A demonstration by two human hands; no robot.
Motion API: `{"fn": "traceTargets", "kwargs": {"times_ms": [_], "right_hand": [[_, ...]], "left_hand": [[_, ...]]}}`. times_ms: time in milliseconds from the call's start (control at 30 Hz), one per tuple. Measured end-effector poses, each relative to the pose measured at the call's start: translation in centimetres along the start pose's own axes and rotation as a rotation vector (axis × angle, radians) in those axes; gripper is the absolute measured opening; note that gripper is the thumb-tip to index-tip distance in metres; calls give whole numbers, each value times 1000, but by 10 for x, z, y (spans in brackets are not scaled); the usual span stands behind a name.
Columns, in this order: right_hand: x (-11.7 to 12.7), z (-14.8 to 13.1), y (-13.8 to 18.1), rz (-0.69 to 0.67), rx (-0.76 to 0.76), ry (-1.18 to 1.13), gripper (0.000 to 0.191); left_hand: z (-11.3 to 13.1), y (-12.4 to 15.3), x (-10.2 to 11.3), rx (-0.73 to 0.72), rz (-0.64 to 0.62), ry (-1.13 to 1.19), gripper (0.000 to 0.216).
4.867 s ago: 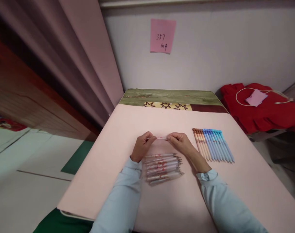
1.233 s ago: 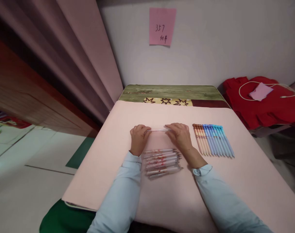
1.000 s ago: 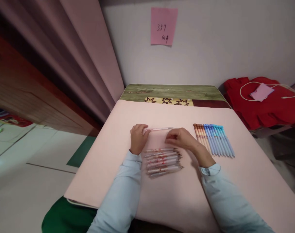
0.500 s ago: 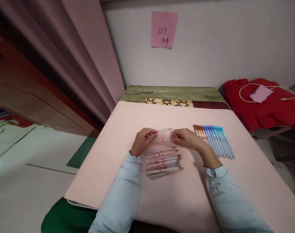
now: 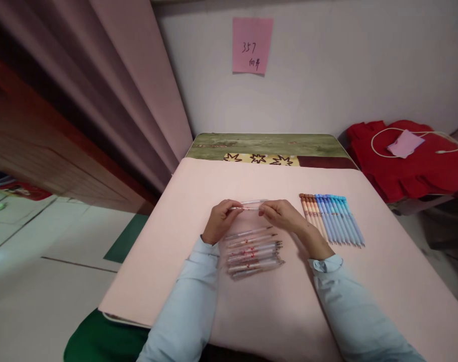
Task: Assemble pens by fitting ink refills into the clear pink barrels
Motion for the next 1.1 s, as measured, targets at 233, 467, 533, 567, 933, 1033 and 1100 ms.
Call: {"fn": "traceTargets", "kwargs": {"times_ms": [233,467,533,567,933,1033,1100], "right_hand": [[15,-1,3,131,52,-71,34],[9,8,0,100,-35,-13,37],[13,5,1,139,12,-83,24],[15,5,1,155,26,-100,31],[18,7,1,170,31,-110,34],[11,14,-1,115,-50,-26,31],[8,16,-2,90,-74,-1,38]], "left_hand": [[-1,0,3,40,1,64,18],[-7,1,2,59,10,93,20],[-7,1,2,59,10,96,20],[-7,1,2,59,8,97,20],[-10,2,1,72,0,100,22],[-10,2,2,72,9,96,22],[-11,2,2,71,12,93,21]]}}
Point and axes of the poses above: each hand's wrist, its own y-axis away from the middle knuckle, its own x-axis out of the back of the hand, z = x × y, the point moved 10 cm from there along -y, towards the middle knuckle, and after that the axes turned 11 degrees about -x, right-handed, at the moved point
